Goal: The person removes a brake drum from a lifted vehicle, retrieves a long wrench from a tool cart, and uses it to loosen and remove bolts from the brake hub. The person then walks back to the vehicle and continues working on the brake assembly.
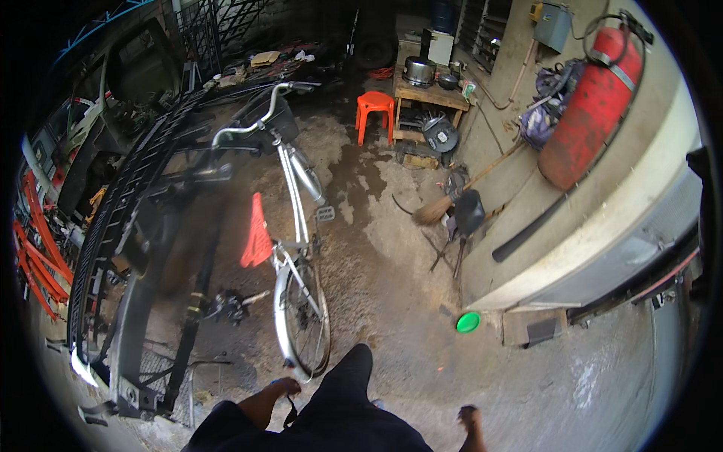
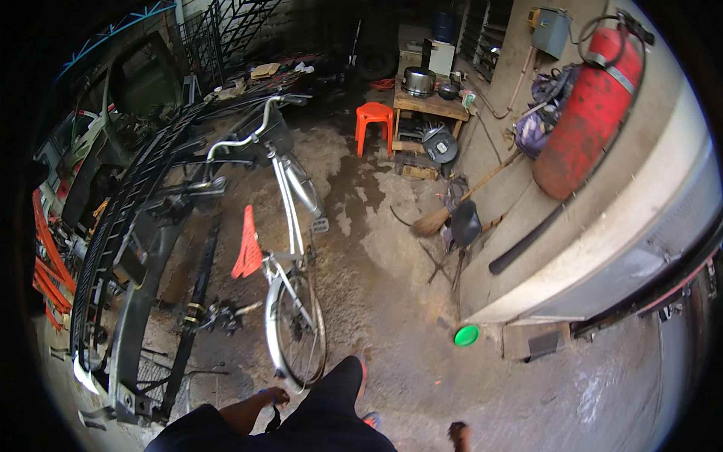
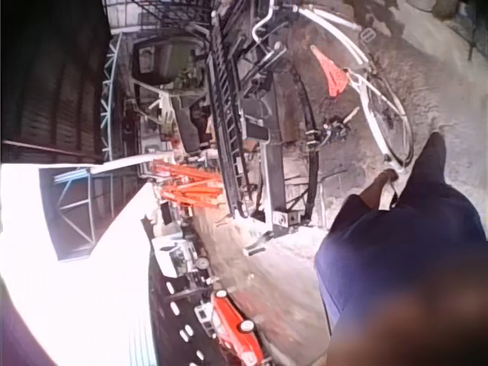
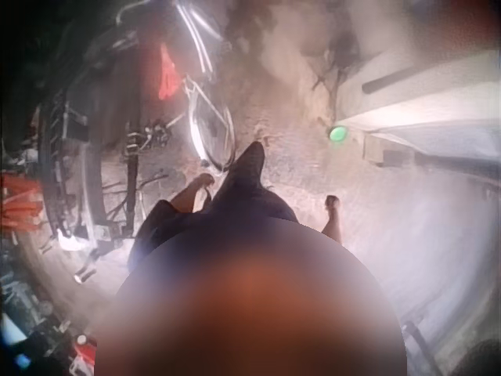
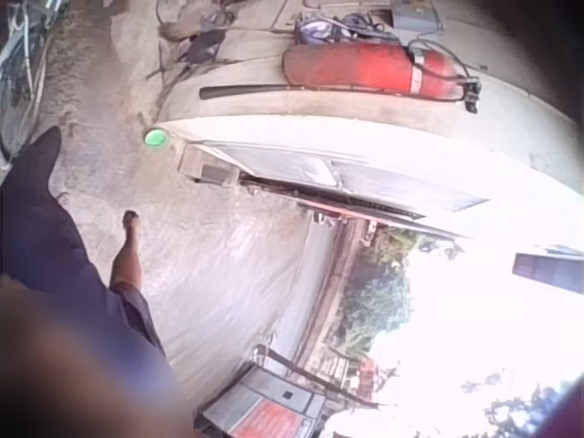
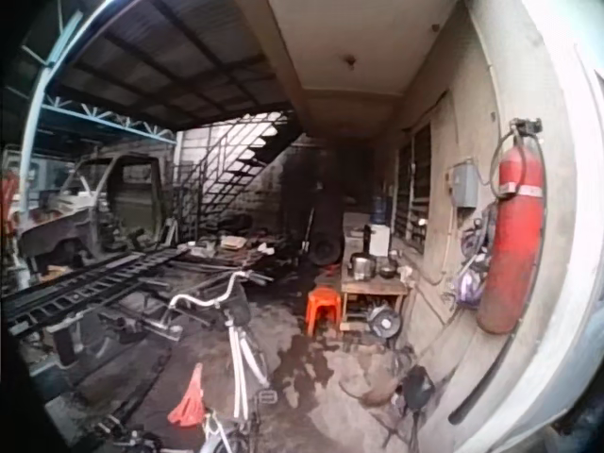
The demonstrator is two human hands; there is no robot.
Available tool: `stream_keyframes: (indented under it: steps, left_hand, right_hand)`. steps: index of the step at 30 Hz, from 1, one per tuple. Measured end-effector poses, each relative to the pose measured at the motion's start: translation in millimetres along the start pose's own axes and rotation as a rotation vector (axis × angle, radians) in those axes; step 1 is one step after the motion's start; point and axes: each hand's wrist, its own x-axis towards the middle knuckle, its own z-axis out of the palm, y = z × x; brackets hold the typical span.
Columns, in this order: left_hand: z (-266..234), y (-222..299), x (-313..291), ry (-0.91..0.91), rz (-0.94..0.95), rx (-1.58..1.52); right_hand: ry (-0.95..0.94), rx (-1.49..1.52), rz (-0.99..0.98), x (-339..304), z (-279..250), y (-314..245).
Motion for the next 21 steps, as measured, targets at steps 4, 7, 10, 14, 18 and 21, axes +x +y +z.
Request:
stream_keyframes:
  steps: [4,7,10,14,18,21]
  left_hand:
    - [-41,39,56,-0.144,-0.26,-0.154]
    - [-113,104,107,-0.275,-0.218,-0.022]
    - [-222,194,158,0.068,0.086,0.006]
    - [-382,330,213,0.394,0.363,0.137]
    - [-516,461,265,0.607,0.669,0.097]
    - [-610,554,306,0.585,0.611,0.055]
  right_hand:
    - [0.403,0.725,-0.13,102,-174,-164]
    - [0.3,0.848,-0.129,142,-239,-277]
    - [0.129,0.611,-0.125,194,-248,-343]
    - [-0.125,0.469,0.025,294,-224,-379]
    - [-0.224,0.211,-0.201,375,-205,-408]
    - [-0.361,0.234,0.01,447,-225,-455]
